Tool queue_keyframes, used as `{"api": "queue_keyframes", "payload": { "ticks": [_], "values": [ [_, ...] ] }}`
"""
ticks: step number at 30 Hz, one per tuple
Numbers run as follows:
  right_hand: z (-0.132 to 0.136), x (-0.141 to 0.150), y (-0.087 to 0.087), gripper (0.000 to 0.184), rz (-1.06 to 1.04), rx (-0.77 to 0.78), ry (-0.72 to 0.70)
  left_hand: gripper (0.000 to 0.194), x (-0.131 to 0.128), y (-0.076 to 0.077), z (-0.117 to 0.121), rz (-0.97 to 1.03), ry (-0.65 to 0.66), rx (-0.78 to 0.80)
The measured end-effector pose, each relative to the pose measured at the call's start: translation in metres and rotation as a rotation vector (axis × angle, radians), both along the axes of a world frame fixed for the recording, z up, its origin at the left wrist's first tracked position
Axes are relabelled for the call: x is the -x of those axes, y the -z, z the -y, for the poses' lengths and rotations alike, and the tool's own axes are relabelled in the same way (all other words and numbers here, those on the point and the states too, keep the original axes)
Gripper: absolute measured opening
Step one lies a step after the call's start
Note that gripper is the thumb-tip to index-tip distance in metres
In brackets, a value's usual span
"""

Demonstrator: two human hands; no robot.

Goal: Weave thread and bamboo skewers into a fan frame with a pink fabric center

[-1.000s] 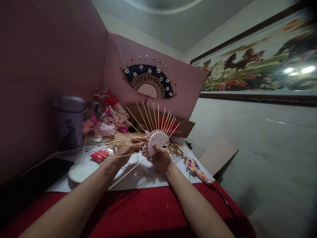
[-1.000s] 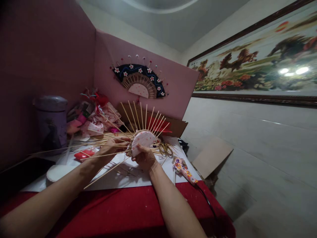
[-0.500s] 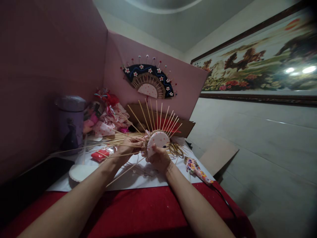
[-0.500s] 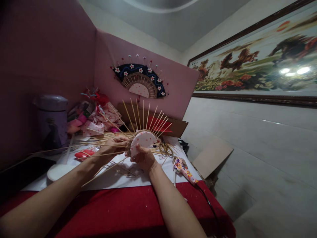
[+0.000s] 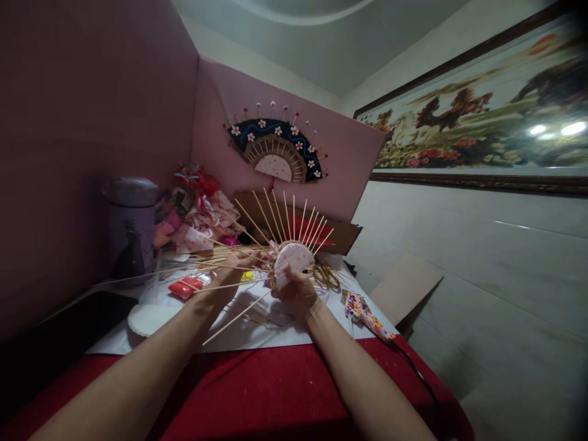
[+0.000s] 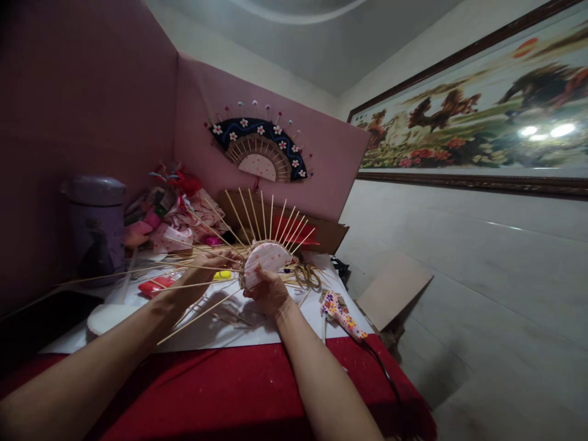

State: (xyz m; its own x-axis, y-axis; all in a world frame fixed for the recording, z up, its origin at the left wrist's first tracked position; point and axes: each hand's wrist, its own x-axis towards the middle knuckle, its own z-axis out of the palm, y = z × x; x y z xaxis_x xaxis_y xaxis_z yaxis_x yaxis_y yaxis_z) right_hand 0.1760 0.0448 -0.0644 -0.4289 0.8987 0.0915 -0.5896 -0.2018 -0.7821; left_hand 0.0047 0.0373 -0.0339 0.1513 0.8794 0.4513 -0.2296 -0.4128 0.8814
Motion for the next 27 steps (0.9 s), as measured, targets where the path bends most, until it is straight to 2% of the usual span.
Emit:
{"api": "queue_keyframes", "payload": {
  "ticks": [4, 7, 9, 14, 20, 24, 27],
  "values": [
    [-0.002, 0.0, 0.002, 0.026, -0.009, 0.003, -0.007, 0.024, 0.0, -0.009, 0.004, -0.087, -0.14, -0.096],
    [-0.003, -0.001, 0.003, 0.029, 0.002, -0.008, -0.013, 0.023, -0.001, -0.014, 0.007, -0.08, -0.157, -0.149],
    [-0.003, -0.001, 0.002, 0.031, 0.012, -0.022, -0.018, 0.022, -0.001, -0.013, 0.006, -0.031, -0.155, -0.123],
    [-0.001, 0.0, 0.001, 0.032, 0.013, -0.034, -0.031, 0.024, 0.001, -0.004, 0.002, 0.051, 0.025, 0.063],
    [0.001, 0.001, 0.001, 0.029, 0.032, -0.012, -0.008, 0.031, 0.0, -0.009, 0.011, 0.08, 0.158, 0.206],
    [0.002, 0.001, -0.001, 0.03, 0.034, -0.027, -0.025, 0.034, -0.002, -0.013, 0.016, 0.083, 0.213, 0.224],
    [0.003, 0.001, -0.001, 0.031, 0.032, -0.037, -0.035, 0.03, -0.003, -0.012, 0.015, 0.036, 0.199, 0.172]
  ]
}}
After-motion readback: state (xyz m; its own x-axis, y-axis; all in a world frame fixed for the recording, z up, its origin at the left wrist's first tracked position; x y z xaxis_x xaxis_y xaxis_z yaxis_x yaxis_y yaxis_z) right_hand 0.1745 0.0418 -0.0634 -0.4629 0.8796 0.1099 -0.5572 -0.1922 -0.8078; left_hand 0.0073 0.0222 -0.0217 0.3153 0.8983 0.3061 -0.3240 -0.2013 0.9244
